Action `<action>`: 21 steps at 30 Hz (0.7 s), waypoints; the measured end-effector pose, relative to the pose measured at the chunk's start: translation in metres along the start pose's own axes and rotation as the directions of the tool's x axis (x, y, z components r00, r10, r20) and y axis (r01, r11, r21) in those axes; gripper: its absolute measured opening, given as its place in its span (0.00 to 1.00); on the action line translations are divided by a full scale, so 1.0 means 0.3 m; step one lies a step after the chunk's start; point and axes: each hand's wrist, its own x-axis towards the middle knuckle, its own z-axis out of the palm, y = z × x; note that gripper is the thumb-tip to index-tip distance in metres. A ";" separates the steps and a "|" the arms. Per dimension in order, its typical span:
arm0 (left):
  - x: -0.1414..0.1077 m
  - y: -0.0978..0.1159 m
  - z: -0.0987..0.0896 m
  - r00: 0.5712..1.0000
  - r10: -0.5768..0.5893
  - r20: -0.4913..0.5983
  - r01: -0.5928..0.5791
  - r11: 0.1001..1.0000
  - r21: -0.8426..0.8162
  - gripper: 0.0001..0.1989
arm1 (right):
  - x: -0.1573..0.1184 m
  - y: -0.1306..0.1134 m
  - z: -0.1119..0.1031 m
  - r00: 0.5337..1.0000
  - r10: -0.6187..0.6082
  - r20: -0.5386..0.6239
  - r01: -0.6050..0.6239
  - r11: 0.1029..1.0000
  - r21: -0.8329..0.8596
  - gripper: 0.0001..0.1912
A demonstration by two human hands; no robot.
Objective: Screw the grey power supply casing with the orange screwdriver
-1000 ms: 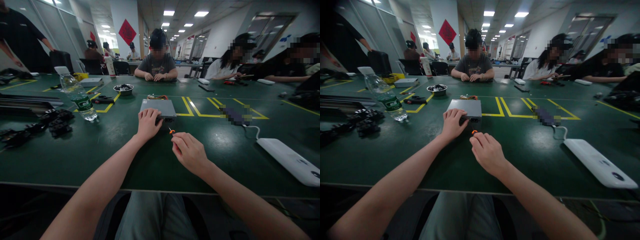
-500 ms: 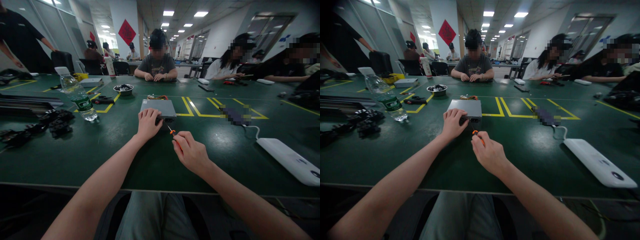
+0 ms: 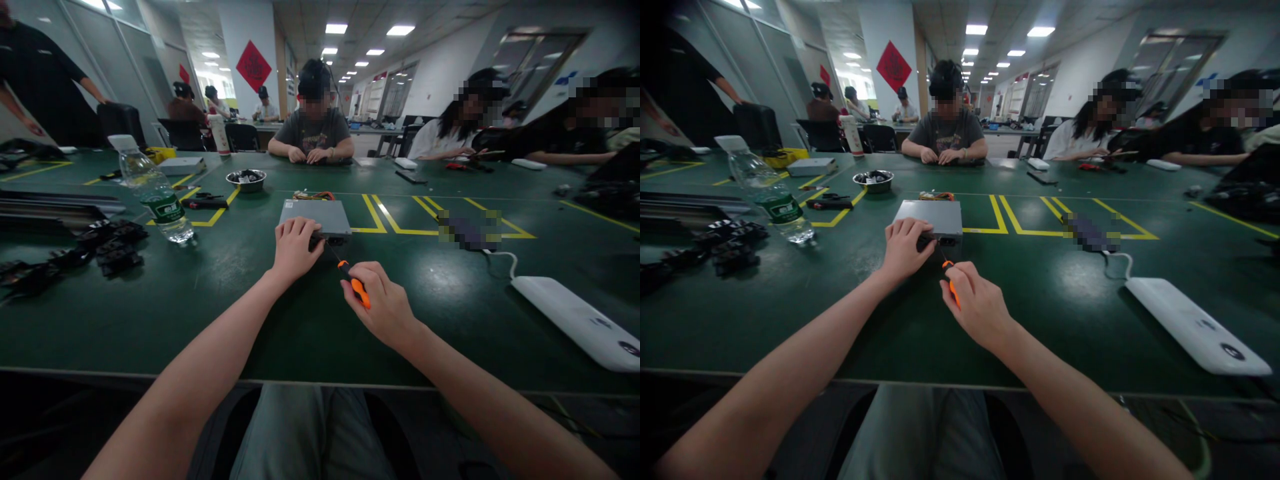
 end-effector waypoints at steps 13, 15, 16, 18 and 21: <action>0.003 0.006 -0.009 0.999 -0.014 0.032 0.013 1.000 0.010 0.12 | 0.005 0.011 -0.029 0.991 -0.114 -0.074 0.118 0.991 0.059 0.05; 0.002 0.005 -0.009 1.000 -0.005 0.029 0.005 1.000 0.019 0.12 | -0.001 0.034 -0.044 0.988 -0.090 -0.127 0.097 0.994 0.052 0.05; 0.002 0.004 -0.009 1.000 -0.001 0.027 0.001 1.000 0.024 0.12 | -0.004 0.045 -0.051 0.987 -0.079 -0.142 0.087 0.995 0.048 0.06; 0.001 0.002 -0.008 1.000 0.005 0.023 -0.006 0.999 0.031 0.12 | -0.009 0.064 -0.059 0.987 -0.055 -0.150 0.064 0.997 0.052 0.06; 0.001 0.002 -0.007 1.000 0.011 0.018 -0.012 0.999 0.034 0.12 | -0.015 0.076 -0.057 0.989 -0.054 -0.137 0.063 0.996 0.064 0.06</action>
